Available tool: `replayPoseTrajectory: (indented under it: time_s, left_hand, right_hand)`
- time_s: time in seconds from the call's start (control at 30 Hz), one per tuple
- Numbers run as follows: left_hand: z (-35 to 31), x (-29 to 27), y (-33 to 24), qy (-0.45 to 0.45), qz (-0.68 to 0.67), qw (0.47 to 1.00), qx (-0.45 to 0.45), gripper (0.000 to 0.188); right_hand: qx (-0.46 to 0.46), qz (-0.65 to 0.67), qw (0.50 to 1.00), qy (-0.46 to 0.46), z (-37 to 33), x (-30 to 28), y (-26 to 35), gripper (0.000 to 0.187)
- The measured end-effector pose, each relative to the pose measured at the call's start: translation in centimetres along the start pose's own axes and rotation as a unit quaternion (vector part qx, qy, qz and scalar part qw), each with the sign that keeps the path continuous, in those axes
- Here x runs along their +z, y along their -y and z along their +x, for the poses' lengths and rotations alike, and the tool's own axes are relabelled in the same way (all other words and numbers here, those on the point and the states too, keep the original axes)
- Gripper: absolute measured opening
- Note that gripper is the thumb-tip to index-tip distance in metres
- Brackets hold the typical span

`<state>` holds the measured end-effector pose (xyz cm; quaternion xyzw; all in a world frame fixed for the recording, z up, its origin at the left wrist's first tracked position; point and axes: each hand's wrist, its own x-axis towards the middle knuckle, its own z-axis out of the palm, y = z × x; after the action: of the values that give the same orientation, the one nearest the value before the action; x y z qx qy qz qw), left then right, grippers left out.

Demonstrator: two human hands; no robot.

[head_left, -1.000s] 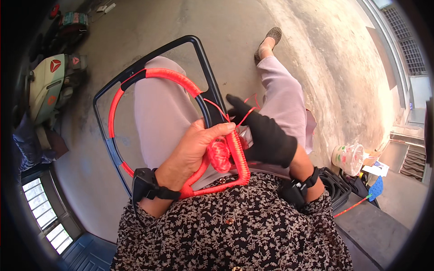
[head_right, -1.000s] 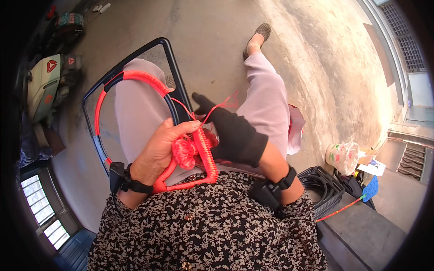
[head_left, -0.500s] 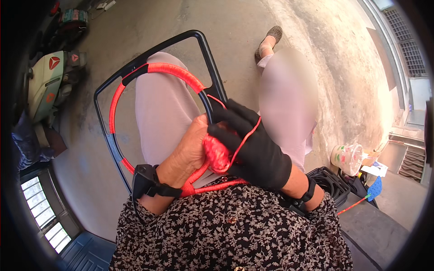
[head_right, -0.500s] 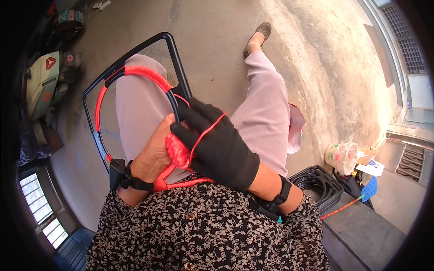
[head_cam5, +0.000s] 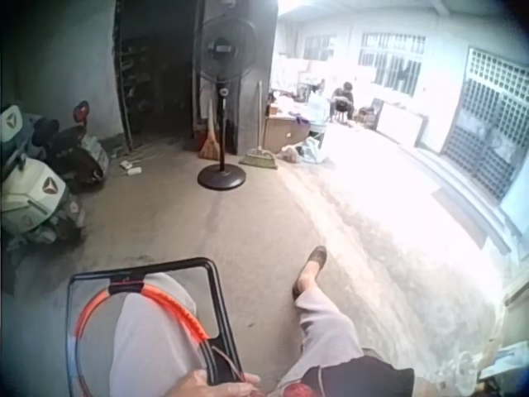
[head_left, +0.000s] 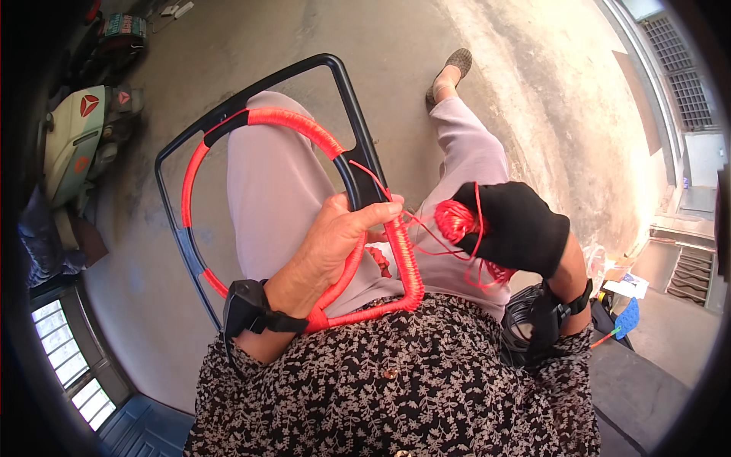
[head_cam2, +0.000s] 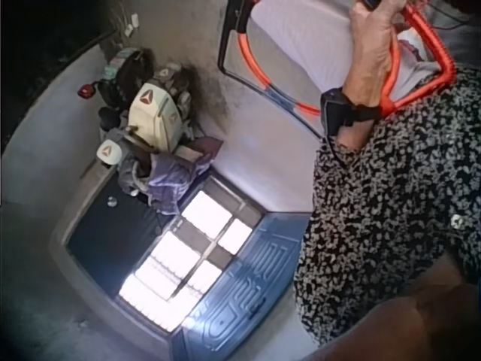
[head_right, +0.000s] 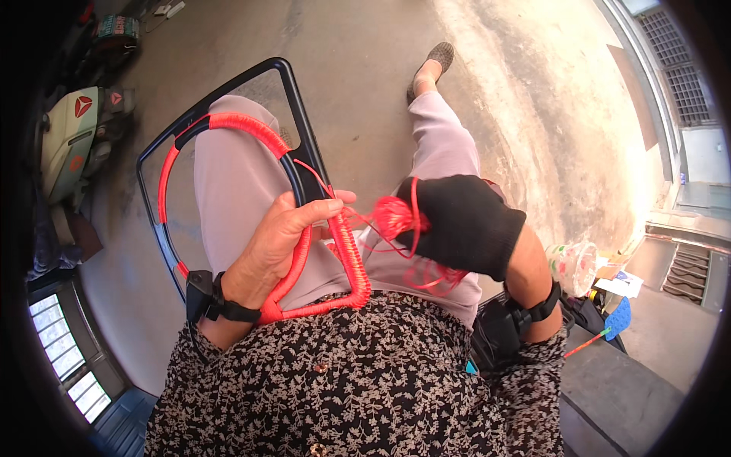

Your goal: Wrapping a red plastic cord tightly around a black rectangular frame.

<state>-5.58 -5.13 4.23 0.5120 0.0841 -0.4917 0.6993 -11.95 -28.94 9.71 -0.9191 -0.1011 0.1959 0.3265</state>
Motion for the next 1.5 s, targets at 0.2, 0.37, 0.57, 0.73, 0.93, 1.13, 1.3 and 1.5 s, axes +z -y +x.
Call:
replayPoseTrajectory:
  time_s: [0.2, 0.37, 0.57, 0.73, 0.93, 1.13, 1.3, 1.5]
  left_hand:
    - [-0.2, 0.0, 0.4, -0.027, 0.01, 1.0, 0.009, 0.032]
    - [0.2, 0.1, 0.2, -0.01, 0.013, 1.0, -0.008, 0.03]
    - [0.2, 0.1, 0.2, -0.003, 0.015, 1.0, -0.027, 0.028]
    - [-0.1, 0.9, 0.1, -0.007, 0.03, 1.0, 0.001, 0.025]
    - [-0.1, 0.5, 0.5, 0.005, 0.005, 1.0, 0.02, 0.02]
    - [-0.2, 0.4, 0.4, 0.0, 0.002, 1.0, -0.003, 0.011]
    - [-0.7, 0.6, 0.5, 0.005, 0.022, 0.998, 0.052, 0.017]
    - [-0.3, 0.1, 1.1, -0.012, -0.067, 0.996, 0.063, 0.024]
  right_hand:
    - [0.206, 0.019, 0.975, -0.082, -3.6, -0.9, -12.0, 0.023]
    - [0.292, 0.246, 0.749, -0.542, -12.8, 0.1, -27.5, 0.021]
    - [0.159, 0.471, 0.817, -0.293, -6.1, 3.3, -11.2, 0.035]
    - [0.11, 0.515, 0.847, 0.075, 0.7, 7.0, -3.4, 0.026]
    - [0.08, 0.659, 0.746, -0.058, 0.5, 6.7, -3.7, 0.025]
    - [-0.084, 0.878, 0.446, -0.152, 2.5, 6.2, -2.5, 0.022]
    - [-0.07, 0.885, 0.435, -0.151, 3.5, 6.5, -4.0, 0.019]
    - [-0.077, 0.876, 0.448, -0.16, 3.5, 6.9, -3.9, 0.017]
